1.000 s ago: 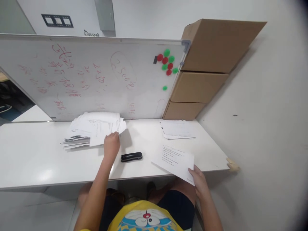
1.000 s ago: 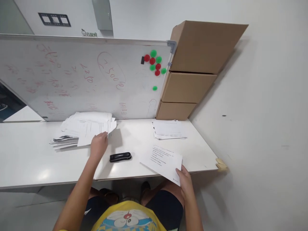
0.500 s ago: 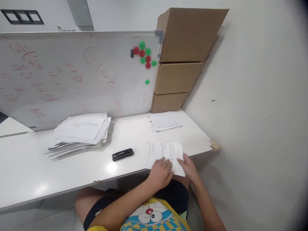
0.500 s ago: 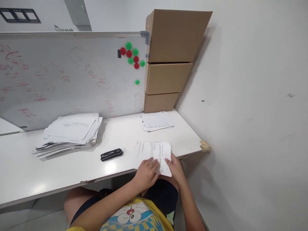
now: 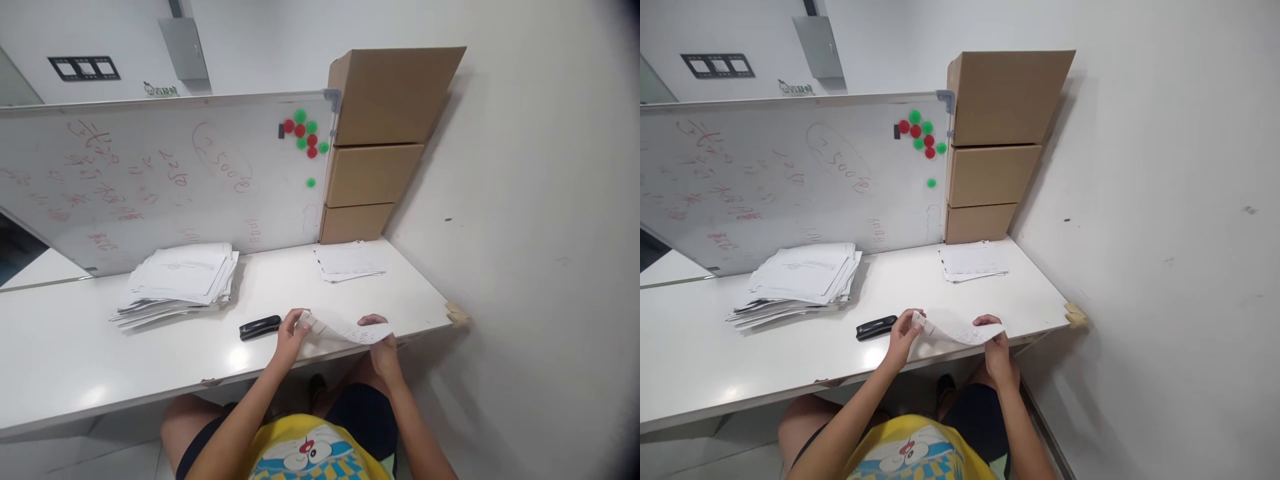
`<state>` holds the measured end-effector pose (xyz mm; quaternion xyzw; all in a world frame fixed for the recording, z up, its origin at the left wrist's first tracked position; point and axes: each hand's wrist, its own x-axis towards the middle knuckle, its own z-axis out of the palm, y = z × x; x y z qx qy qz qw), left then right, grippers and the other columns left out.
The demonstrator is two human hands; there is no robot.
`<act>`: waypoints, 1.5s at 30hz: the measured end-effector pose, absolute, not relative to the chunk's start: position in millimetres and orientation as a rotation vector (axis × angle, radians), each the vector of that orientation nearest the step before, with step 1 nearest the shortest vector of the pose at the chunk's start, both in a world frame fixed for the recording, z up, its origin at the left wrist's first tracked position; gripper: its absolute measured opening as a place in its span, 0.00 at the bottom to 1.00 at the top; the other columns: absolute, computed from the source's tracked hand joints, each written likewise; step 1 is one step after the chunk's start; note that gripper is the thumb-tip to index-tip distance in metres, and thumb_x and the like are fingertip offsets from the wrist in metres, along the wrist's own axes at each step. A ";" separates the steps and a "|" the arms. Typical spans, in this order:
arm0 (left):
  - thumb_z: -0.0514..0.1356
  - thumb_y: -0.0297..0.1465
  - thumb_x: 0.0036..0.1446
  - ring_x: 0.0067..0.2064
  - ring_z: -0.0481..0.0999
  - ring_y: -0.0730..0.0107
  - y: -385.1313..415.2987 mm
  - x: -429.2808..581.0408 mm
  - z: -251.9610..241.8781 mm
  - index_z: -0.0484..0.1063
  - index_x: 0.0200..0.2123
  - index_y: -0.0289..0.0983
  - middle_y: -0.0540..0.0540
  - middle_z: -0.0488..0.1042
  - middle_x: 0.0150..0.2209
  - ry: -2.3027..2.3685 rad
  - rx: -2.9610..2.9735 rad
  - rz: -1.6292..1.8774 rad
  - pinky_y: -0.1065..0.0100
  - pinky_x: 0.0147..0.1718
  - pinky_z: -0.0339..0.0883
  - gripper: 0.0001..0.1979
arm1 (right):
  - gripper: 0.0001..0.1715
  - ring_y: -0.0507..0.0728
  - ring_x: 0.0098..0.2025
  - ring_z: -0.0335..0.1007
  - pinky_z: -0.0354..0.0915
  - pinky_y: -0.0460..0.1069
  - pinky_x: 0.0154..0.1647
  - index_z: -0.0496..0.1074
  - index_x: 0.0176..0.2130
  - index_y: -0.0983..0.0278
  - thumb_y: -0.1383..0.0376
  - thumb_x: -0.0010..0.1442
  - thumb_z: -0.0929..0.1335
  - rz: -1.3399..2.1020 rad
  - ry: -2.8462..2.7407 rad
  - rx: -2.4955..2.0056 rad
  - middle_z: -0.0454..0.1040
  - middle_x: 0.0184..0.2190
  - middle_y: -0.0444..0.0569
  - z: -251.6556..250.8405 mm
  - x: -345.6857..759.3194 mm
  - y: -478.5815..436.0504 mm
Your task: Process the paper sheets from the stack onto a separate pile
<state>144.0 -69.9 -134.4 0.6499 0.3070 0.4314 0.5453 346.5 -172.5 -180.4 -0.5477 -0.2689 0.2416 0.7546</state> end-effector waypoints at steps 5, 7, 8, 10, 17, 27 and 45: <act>0.59 0.45 0.53 0.41 0.74 0.60 -80.1 140.9 -147.8 0.71 0.35 0.38 0.44 0.75 0.36 0.843 1.456 1.023 0.59 0.44 0.68 0.16 | 0.16 0.60 0.43 0.72 0.63 0.55 0.50 0.73 0.39 0.60 0.57 0.50 0.71 0.595 -0.564 -1.285 0.78 0.36 0.47 -177.2 347.8 -181.2; 0.59 0.45 0.53 0.42 0.74 0.58 -83.6 139.6 -150.0 0.72 0.35 0.38 0.44 0.76 0.37 0.873 1.467 0.988 0.57 0.45 0.68 0.16 | 0.20 0.62 0.45 0.72 0.64 0.55 0.51 0.74 0.42 0.60 0.55 0.49 0.72 0.629 -0.551 -1.324 0.79 0.39 0.49 -173.0 350.2 -188.0; 0.59 0.44 0.54 0.43 0.74 0.58 -86.5 138.6 -150.9 0.73 0.36 0.39 0.44 0.76 0.38 0.883 1.472 0.977 0.57 0.46 0.67 0.15 | 0.22 0.63 0.46 0.72 0.65 0.55 0.51 0.74 0.42 0.60 0.54 0.48 0.72 0.643 -0.557 -1.359 0.80 0.40 0.50 -170.4 350.9 -192.2; 0.58 0.44 0.55 0.45 0.74 0.57 -95.0 135.4 -153.0 0.73 0.38 0.39 0.44 0.77 0.40 0.890 1.466 0.963 0.56 0.47 0.67 0.15 | 0.23 0.65 0.47 0.73 0.66 0.56 0.50 0.75 0.42 0.61 0.52 0.48 0.73 0.700 -0.596 -1.448 0.80 0.42 0.52 -165.1 351.6 -202.2; 0.50 0.40 0.64 0.47 0.74 0.61 -97.1 97.6 -139.1 0.64 0.51 0.39 0.41 0.74 0.44 1.088 1.636 1.218 0.58 0.47 0.68 0.16 | 0.25 0.66 0.41 0.76 0.71 0.56 0.41 0.76 0.43 0.61 0.52 0.46 0.74 0.971 -0.619 -1.523 0.81 0.41 0.53 -158.4 358.4 -217.7; 0.54 0.29 0.60 0.44 0.72 0.56 -28.8 53.9 -130.9 0.67 0.50 0.38 0.40 0.73 0.44 1.207 2.828 0.365 0.57 0.41 0.65 0.14 | 0.22 0.65 0.43 0.77 0.70 0.60 0.48 0.78 0.42 0.62 0.58 0.46 0.74 1.189 -0.704 -1.456 0.81 0.41 0.52 -168.7 346.2 -173.5; 0.55 0.30 0.61 0.44 0.72 0.55 -26.4 52.3 -149.3 0.67 0.51 0.36 0.39 0.74 0.44 1.196 2.901 0.422 0.58 0.40 0.62 0.14 | 0.20 0.66 0.44 0.75 0.70 0.57 0.43 0.78 0.41 0.62 0.63 0.46 0.70 1.230 -0.842 -1.572 0.81 0.39 0.50 -144.3 342.4 -161.7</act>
